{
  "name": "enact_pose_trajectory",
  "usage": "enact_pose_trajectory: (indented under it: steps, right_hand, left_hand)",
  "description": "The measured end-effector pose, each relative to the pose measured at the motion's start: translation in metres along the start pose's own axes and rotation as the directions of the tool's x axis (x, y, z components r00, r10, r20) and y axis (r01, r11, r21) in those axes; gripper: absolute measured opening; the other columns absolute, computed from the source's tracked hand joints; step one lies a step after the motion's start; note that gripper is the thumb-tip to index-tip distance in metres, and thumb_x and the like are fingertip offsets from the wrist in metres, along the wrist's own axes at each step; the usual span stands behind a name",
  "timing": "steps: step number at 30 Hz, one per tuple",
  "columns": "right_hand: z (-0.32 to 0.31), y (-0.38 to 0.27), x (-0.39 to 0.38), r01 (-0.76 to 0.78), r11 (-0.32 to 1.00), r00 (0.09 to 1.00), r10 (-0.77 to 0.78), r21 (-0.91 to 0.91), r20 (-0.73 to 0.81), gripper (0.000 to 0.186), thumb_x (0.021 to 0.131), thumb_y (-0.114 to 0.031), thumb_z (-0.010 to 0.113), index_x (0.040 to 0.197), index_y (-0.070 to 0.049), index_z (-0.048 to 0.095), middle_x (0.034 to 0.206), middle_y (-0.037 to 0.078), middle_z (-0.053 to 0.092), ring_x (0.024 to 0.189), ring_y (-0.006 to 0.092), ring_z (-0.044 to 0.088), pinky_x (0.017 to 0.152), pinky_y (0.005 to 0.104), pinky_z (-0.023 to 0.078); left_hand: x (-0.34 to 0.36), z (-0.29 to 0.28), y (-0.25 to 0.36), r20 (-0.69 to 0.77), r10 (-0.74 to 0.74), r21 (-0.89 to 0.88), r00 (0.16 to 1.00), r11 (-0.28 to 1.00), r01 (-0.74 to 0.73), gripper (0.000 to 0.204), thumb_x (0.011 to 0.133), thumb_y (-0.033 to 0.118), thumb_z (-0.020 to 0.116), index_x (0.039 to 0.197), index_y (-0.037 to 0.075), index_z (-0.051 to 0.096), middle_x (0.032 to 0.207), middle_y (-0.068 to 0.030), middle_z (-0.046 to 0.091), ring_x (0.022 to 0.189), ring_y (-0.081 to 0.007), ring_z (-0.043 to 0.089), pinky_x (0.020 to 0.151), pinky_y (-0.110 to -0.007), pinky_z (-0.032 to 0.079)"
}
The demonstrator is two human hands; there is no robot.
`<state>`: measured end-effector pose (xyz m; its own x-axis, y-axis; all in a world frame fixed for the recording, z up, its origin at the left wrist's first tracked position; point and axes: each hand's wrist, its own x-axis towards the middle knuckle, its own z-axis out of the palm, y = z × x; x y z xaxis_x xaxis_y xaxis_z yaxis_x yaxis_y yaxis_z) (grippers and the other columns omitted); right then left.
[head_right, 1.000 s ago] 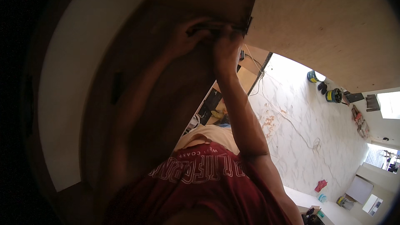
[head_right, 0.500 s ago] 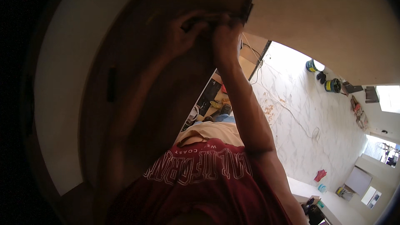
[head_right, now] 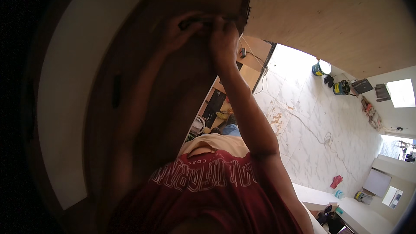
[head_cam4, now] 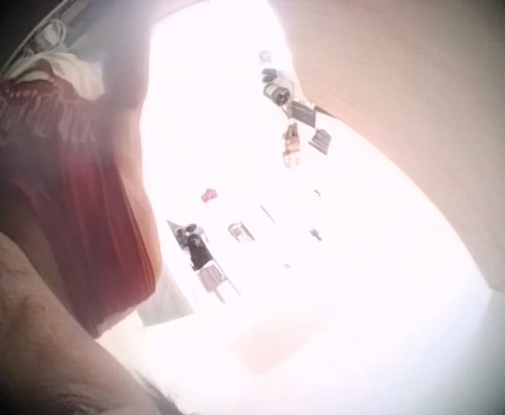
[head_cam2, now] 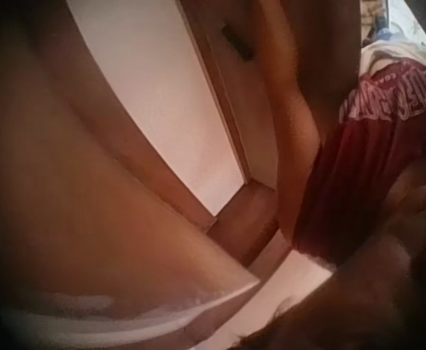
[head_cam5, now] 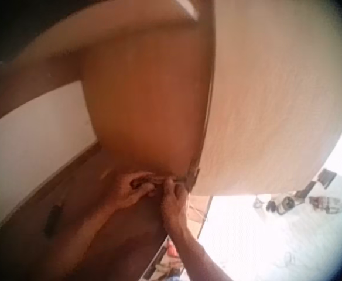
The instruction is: The person installs wooden cabinet doors by securing hinges using a screwdriver and a hammer, testing the doors and handles, and tightening the hinges on an adjacent cabinet door with a screwdriver.
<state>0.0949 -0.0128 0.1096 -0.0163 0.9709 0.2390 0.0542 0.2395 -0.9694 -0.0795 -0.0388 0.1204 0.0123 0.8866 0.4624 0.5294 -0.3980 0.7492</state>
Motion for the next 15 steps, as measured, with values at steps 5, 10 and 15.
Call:
enact_pose_trajectory:
  steps: [5, 10, 15]
  right_hand:
    - [-0.003, -0.006, -0.002, -0.156, 0.959, 0.987, 0.139, 0.236, 0.085, 0.053, 0.102, -0.038, 0.045, 0.103, 0.010, 0.068, 0.094, 0.027, 0.072, 0.093, 0.0400, 0.070, 0.085, 0.0472, 0.051]
    - [-0.004, -0.012, -0.003, -0.168, 0.948, 0.986, 0.159, 0.271, 0.054, 0.050, 0.102, -0.035, 0.045, 0.105, 0.009, 0.067, 0.092, 0.022, 0.073, 0.083, 0.0302, 0.073, 0.077, 0.0405, 0.055]
    - [-0.002, -0.017, -0.003, -0.239, 0.894, 0.970, 0.236, 0.380, 0.055, 0.045, 0.102, -0.031, 0.046, 0.106, 0.009, 0.066, 0.090, 0.020, 0.072, 0.077, 0.0255, 0.074, 0.071, 0.0362, 0.057]
  left_hand:
    - [0.014, -0.003, 0.006, 0.064, 0.050, 0.086, 0.997, 0.995, -0.055, 0.038, 0.091, 0.027, 0.075, 0.121, 0.005, 0.070, 0.113, -0.0119, 0.073, 0.105, -0.0209, 0.069, 0.093, -0.034, 0.054]
    - [0.019, 0.001, 0.007, 0.084, 0.090, 0.078, 0.992, 0.992, -0.096, 0.036, 0.091, 0.027, 0.075, 0.119, 0.005, 0.070, 0.112, -0.0125, 0.072, 0.104, -0.0229, 0.069, 0.091, -0.035, 0.054]
    - [0.024, 0.003, 0.003, 0.100, 0.114, 0.070, 0.988, 0.990, -0.121, 0.037, 0.090, 0.027, 0.076, 0.119, 0.005, 0.070, 0.114, -0.0129, 0.071, 0.105, -0.0228, 0.069, 0.091, -0.035, 0.054]
